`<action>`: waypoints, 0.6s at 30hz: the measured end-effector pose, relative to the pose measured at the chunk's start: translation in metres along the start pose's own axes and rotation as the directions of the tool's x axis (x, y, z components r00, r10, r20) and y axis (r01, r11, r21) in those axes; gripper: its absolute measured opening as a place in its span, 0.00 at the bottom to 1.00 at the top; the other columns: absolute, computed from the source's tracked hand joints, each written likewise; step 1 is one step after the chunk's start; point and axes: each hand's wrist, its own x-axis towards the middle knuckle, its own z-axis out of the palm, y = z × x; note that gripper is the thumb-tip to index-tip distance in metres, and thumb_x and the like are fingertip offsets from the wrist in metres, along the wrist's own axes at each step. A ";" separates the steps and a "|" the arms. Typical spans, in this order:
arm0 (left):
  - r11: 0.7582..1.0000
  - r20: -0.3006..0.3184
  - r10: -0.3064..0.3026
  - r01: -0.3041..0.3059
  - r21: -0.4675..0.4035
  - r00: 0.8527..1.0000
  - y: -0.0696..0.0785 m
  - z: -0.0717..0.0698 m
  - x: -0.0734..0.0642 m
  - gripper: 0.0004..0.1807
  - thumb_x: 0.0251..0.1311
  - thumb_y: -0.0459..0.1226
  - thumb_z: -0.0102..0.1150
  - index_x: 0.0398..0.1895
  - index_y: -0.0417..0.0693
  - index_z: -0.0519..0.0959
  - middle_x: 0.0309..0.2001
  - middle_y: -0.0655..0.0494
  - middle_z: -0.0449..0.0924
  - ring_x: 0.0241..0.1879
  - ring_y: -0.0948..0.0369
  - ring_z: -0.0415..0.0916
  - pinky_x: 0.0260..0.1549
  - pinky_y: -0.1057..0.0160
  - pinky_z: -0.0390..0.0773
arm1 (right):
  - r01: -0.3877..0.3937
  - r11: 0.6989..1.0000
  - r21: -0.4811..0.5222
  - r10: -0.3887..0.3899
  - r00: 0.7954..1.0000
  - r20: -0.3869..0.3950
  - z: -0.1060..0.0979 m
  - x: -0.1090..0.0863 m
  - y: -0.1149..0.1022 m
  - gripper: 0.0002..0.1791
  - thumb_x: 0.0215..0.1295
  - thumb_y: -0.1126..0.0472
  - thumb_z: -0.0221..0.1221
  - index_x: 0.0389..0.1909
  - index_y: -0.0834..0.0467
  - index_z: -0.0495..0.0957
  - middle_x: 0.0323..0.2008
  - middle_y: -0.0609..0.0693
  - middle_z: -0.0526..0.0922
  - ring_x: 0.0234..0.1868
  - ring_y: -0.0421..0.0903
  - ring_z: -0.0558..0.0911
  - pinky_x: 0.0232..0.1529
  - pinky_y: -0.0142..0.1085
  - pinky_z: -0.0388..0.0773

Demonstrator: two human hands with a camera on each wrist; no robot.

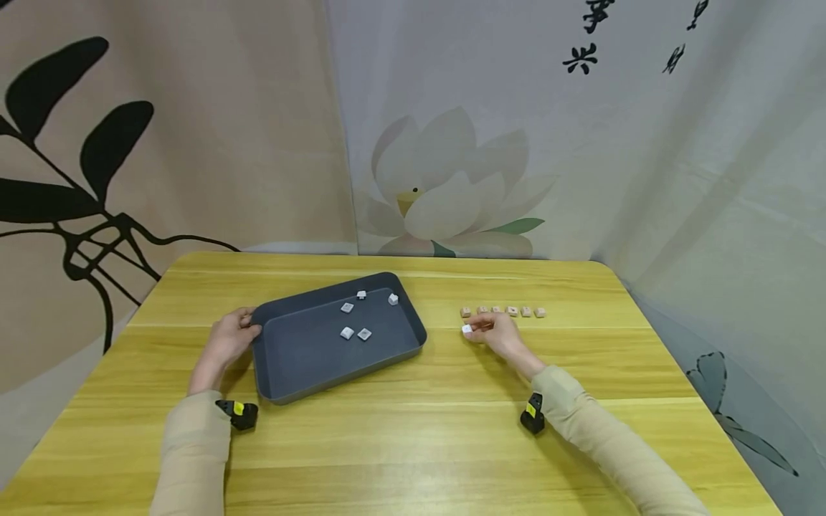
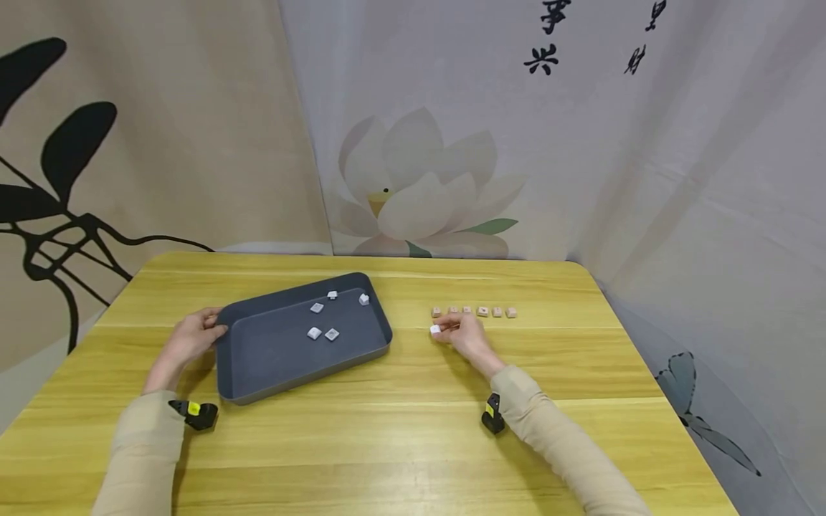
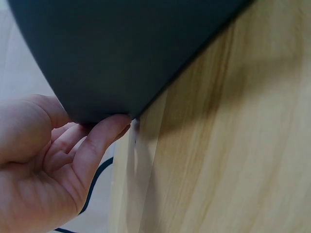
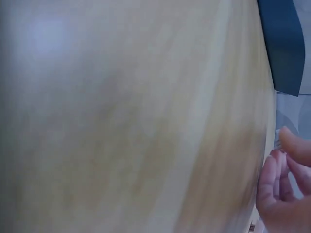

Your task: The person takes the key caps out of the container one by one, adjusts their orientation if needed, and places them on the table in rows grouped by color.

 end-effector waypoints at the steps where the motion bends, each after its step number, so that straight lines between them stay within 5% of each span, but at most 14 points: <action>1: 1.000 -0.001 0.000 0.000 0.000 1.000 0.000 0.000 0.000 0.28 0.70 0.32 0.41 0.69 0.26 0.54 0.63 0.25 0.63 0.59 0.37 0.69 0.52 0.49 0.79 | 0.003 1.000 -0.009 -0.004 1.000 -0.004 -0.001 0.000 0.001 0.14 0.55 0.67 0.67 0.44 0.64 0.83 0.38 0.58 0.85 0.37 0.45 0.81 0.35 0.29 0.78; 7: 1.000 -0.005 0.007 -0.007 0.006 1.000 0.000 0.000 0.000 0.28 0.70 0.32 0.41 0.69 0.26 0.54 0.63 0.25 0.63 0.59 0.37 0.70 0.51 0.50 0.80 | 0.057 0.995 -0.079 -0.057 0.998 -0.004 -0.003 0.002 0.003 0.12 0.53 0.65 0.68 0.40 0.61 0.85 0.33 0.54 0.86 0.34 0.44 0.81 0.33 0.29 0.77; 18: 1.000 0.006 -0.004 0.004 0.004 1.000 0.001 0.000 0.000 0.29 0.69 0.32 0.41 0.70 0.26 0.52 0.65 0.24 0.60 0.63 0.36 0.64 0.57 0.45 0.75 | 0.027 0.986 -0.167 -0.029 1.000 -0.006 -0.003 0.005 -0.001 0.12 0.55 0.67 0.66 0.41 0.65 0.84 0.38 0.60 0.86 0.40 0.51 0.83 0.33 0.30 0.78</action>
